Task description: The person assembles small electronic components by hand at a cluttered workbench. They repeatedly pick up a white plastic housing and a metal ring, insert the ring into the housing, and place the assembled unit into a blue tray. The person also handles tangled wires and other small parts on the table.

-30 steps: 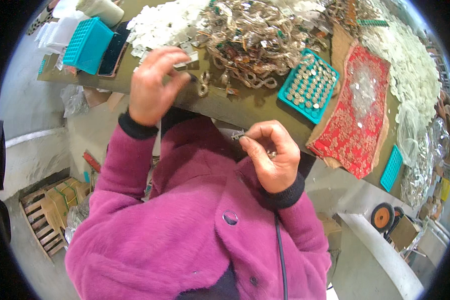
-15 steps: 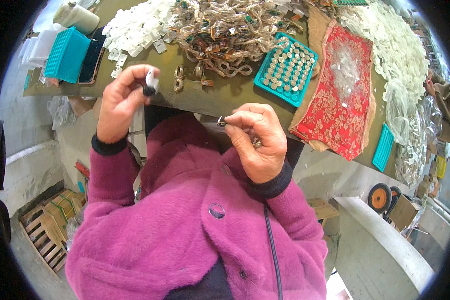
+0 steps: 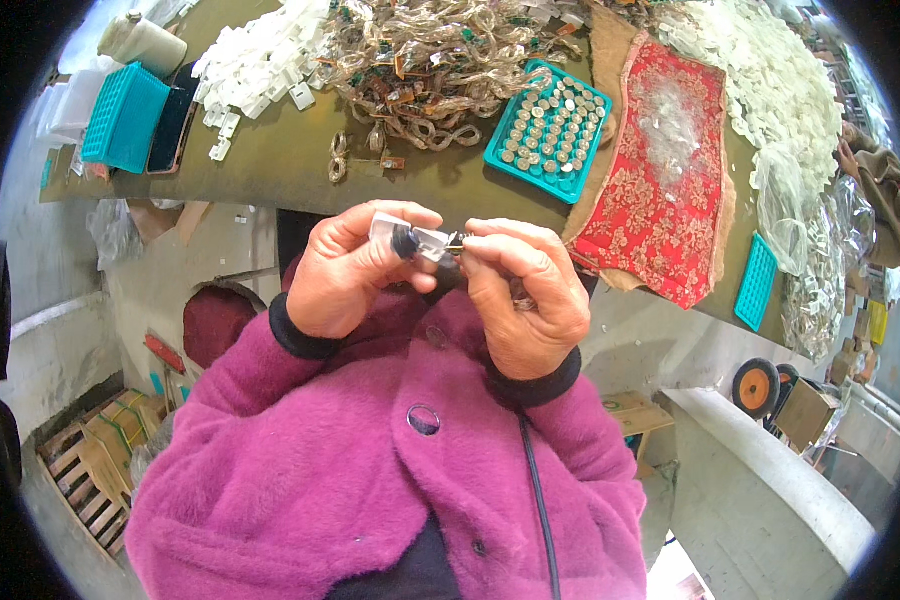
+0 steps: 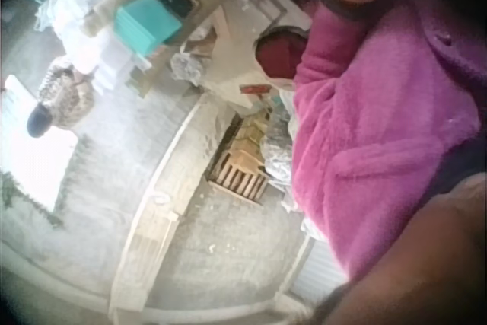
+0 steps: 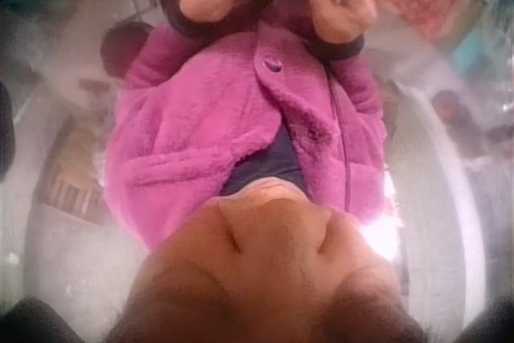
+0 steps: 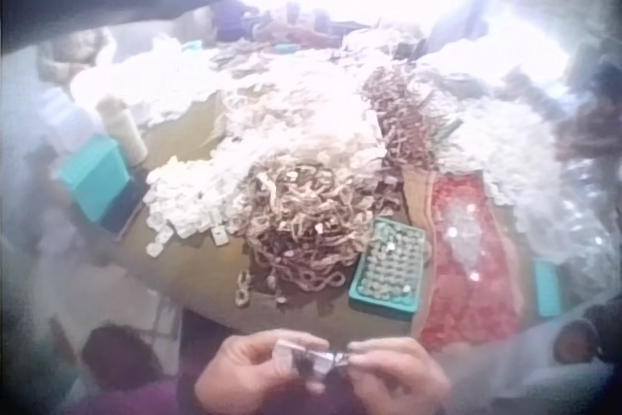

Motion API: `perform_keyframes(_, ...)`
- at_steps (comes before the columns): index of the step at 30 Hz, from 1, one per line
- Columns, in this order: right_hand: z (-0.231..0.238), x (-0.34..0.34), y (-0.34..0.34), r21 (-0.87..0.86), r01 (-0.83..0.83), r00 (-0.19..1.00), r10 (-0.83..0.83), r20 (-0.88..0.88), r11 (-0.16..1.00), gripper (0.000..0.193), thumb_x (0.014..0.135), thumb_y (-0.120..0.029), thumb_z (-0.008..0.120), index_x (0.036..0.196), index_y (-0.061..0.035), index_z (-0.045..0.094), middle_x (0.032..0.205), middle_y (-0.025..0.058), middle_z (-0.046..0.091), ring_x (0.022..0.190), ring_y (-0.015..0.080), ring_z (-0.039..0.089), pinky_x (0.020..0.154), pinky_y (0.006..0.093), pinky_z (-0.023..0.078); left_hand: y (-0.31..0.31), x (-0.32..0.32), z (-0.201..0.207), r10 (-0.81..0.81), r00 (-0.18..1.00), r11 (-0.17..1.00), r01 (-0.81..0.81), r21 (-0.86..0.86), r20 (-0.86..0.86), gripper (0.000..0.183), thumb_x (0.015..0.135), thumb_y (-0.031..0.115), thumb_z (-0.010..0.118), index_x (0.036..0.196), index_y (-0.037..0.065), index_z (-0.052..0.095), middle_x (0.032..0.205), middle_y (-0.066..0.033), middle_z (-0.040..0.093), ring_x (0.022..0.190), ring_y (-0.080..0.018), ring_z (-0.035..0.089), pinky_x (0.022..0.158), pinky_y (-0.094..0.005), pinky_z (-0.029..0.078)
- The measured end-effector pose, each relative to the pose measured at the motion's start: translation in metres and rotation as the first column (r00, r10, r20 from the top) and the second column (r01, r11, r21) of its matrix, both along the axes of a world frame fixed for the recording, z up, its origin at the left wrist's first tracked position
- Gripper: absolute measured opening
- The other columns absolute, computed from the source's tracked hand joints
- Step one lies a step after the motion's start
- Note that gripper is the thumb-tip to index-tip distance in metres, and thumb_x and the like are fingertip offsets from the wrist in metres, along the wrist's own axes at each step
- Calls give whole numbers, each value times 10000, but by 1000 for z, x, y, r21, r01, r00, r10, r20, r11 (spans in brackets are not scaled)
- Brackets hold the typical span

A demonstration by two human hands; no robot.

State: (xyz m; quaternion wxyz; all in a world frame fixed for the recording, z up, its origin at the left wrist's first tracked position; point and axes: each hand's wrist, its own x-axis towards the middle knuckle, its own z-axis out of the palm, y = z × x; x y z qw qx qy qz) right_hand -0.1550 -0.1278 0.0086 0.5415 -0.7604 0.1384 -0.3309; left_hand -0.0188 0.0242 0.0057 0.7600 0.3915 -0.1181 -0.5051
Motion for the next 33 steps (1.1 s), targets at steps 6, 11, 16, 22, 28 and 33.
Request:
perform_keyframes(6, 6, 3, 3, -34, 12, 1000, -13, -28, 999, 173, 897, 92, 728, 1050, 11, 735, 1037, 105, 660, 841, 127, 661, 718, 243, 550, -8, -10, 0, 76, 965, 995, -88, 40, 251, 350, 933, -108, 672, 1273, -25, 667, 1141, -80, 692, 994, -159, 715, 885, -283, 612)
perform_keyframes(11, 7, 6, 1, -165, -39, 999, 36, -20, 986, 235, 836, 50, 798, 1053, -24, 747, 929, 98, 661, 794, 195, 658, 688, 294, 540, -5, -13, -1, 82, 947, 990, -113, 82, 309, 312, 950, -77, 670, 1254, -11, 682, 1091, -66, 702, 941, -133, 714, 793, -254, 624)
perform_keyframes(16, 3, 6, -6, -278, -72, 997, 79, 15, 958, 272, 804, 74, 794, 1055, -23, 759, 904, 103, 659, 781, 213, 658, 670, 304, 538, -5, -11, -2, 73, 941, 991, -105, 81, 330, 285, 958, -62, 668, 1238, -16, 686, 1058, -76, 717, 890, -131, 715, 765, -264, 631)
perform_keyframes(22, 1, 7, -20, -402, -199, 975, 222, 11, 894, 309, 788, 105, 781, 1070, -20, 764, 903, 107, 663, 783, 232, 664, 666, 330, 542, -3, -2, -2, 3, 994, 1000, -5, 17, 107, 352, 916, -23, 739, 1256, -43, 647, 1055, -141, 731, 869, -200, 742, 766, -339, 653)
perform_keyframes(28, 1, 7, -14, -380, -65, 995, 91, 50, 923, 318, 769, 111, 785, 1052, 14, 676, 889, 140, 676, 734, 248, 660, 627, 341, 541, -5, -6, -1, 63, 981, 998, -65, 8, 183, 313, 950, -55, 680, 1261, -50, 640, 1036, -110, 719, 859, -174, 727, 749, -315, 647)
perform_keyframes(33, 2, 4, -12, -325, -82, 995, 61, -75, 942, 249, 794, 90, 766, 991, 6, 640, 860, 130, 643, 697, 237, 644, 590, 332, 525, -10, -10, -1, 152, 841, 985, -172, -11, 520, 318, 889, -81, 709, 1199, -11, 696, 954, -74, 695, 804, -138, 701, 690, -296, 602)
